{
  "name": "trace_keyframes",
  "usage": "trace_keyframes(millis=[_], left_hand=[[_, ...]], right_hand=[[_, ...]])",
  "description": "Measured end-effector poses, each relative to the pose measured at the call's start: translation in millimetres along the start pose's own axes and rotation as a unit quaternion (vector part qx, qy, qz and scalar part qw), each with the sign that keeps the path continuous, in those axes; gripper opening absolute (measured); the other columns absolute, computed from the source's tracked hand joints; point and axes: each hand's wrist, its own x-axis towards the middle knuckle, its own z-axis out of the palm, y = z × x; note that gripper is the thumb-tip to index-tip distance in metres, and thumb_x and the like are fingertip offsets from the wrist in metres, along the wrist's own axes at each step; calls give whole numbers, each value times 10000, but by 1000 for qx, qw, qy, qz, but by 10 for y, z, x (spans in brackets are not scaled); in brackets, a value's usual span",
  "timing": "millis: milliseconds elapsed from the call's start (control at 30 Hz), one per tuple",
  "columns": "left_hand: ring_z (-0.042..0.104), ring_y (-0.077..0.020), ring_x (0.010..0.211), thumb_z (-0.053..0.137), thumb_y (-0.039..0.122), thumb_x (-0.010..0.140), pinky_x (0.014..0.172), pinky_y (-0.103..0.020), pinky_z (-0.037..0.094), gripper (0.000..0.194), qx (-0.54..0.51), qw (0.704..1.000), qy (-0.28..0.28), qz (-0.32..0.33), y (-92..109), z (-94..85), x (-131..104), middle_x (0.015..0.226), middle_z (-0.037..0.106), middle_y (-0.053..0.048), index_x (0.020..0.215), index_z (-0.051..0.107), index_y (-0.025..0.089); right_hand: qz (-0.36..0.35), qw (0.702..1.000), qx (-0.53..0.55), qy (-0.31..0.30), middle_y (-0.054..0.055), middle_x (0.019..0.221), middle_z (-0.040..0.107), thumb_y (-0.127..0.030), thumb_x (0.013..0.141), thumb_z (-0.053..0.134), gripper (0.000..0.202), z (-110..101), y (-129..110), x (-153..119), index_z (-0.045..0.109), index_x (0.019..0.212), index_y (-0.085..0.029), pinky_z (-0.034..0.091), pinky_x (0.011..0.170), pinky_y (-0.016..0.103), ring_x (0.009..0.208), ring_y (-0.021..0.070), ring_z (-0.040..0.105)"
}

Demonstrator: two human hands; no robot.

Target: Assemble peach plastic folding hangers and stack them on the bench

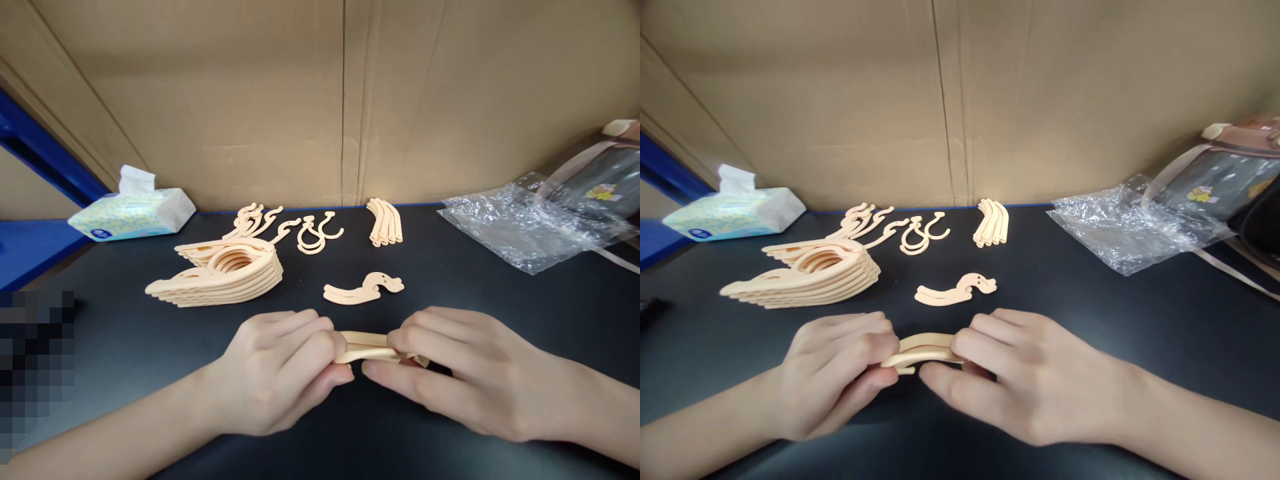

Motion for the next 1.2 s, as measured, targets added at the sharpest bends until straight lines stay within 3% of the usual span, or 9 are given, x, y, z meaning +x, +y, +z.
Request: trace_keyframes(millis=[133, 267, 433, 667, 800, 1000, 1200], left_hand=[[422, -124, 569, 341, 173, 976, 511, -246, 327, 161, -6, 1000, 1, -15, -23, 8, -12, 684, 519, -7, 870, 461, 158], [385, -108, 529, 293, 197, 997, 488, -224, 310, 206, -27, 998, 19, -48, -74, 18, -26, 640, 450, 23, 872, 453, 163], [388, -97, 523, 298, 207, 1002, 474, -208, 303, 207, -80, 995, -5, -59, -100, 26, -28, 646, 446, 30, 866, 450, 170], [390, -97, 509, 259, 226, 1013, 473, -213, 323, 245, -125, 990, -23, -56, -89, 36, -35, 638, 460, 26, 855, 439, 177], [385, -104, 503, 259, 206, 1008, 463, -228, 310, 228, -137, 989, -25, -47, -70, 45, -34, 635, 449, 23, 865, 433, 174], [366, -107, 504, 284, 180, 997, 468, -236, 295, 205, -146, 988, -19, -39, -55, 48, -26, 634, 426, 28, 856, 432, 169], [370, -102, 488, 281, 183, 995, 460, -223, 289, 216, -157, 985, -41, -59, -69, 51, -21, 624, 419, 40, 826, 416, 182]], right_hand=[[6, 1000, -3, 23, 11, 802, 594, -132, 889, 552, 100, 23, 19, -9, 615, 966, -135, 431, 617, 278, 711, 122, 513], [-4, 1000, -28, 4, 44, 974, 642, -145, 907, 532, 224, -4, 30, -6, 605, 1118, -164, 477, 741, 280, 875, 144, 571], [1, 999, -46, 12, 46, 1153, 623, -170, 902, 551, 366, -27, 32, 13, 545, 1257, -260, 468, 864, 283, 1055, 148, 553], [-16, 998, -52, 26, 78, 1173, 628, -202, 894, 561, 435, -7, 18, 16, 496, 1324, -217, 486, 878, 327, 1060, 188, 572], [9, 998, -44, 46, 24, 1235, 608, -272, 862, 617, 539, 37, -18, 19, 432, 1361, -359, 487, 888, 316, 1073, 169, 578], [-37, 996, -77, 13, 57, 1210, 633, -379, 889, 561, 354, 33, 9, 52, 577, 1226, -270, 475, 916, 326, 1093, 183, 578], [-46, 994, -92, 23, 58, 1186, 647, -298, 880, 578, 205, 40, 16, 33, 641, 1058, -219, 477, 913, 314, 1063, 175, 594]])
